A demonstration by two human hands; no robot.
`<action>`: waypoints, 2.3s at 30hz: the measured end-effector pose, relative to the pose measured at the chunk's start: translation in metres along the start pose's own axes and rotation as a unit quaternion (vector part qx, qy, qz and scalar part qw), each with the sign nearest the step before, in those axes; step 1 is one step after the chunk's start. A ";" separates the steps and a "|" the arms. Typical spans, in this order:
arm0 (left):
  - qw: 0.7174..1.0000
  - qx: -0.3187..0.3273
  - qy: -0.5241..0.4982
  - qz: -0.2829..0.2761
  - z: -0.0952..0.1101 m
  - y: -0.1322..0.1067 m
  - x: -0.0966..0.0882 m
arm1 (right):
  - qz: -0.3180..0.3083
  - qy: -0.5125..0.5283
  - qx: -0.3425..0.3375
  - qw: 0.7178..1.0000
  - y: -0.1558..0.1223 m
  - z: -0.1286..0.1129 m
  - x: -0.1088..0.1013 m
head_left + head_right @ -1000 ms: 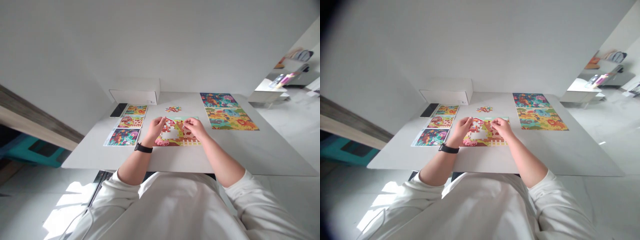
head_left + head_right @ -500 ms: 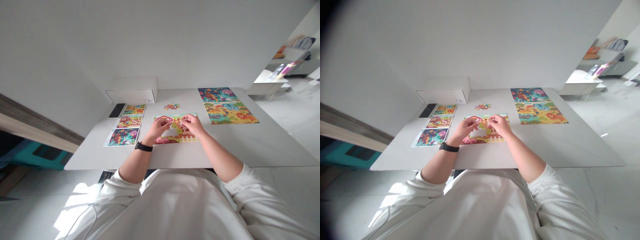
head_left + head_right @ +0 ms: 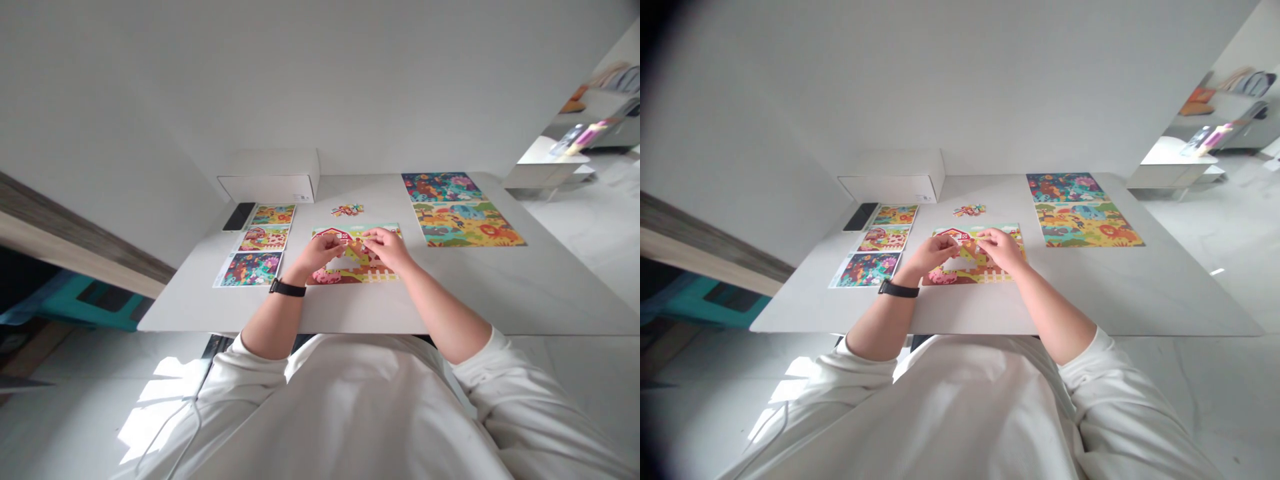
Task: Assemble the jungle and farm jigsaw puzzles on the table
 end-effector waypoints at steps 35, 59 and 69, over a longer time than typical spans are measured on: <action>0.991 -0.101 -0.061 0.066 -0.011 -0.006 -0.013 | -0.041 -0.294 -0.269 0.916 -0.018 -0.043 0.020; 0.931 -0.039 0.343 0.120 -0.016 -0.010 -0.058 | -0.120 -0.355 -0.256 0.891 -0.020 -0.029 0.077; 0.928 -0.043 0.362 0.076 -0.019 -0.011 -0.047 | -0.139 -0.346 -0.263 0.890 -0.022 -0.028 0.084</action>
Point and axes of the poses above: each hand's wrist, its own y-axis towards the middle knuckle, its own x-axis out of the palm, z = x × y, the point moved 9 cm from there along y, towards the middle knuckle, and after that the axes turned 2 degrees about -y, right-handed, at the moved point
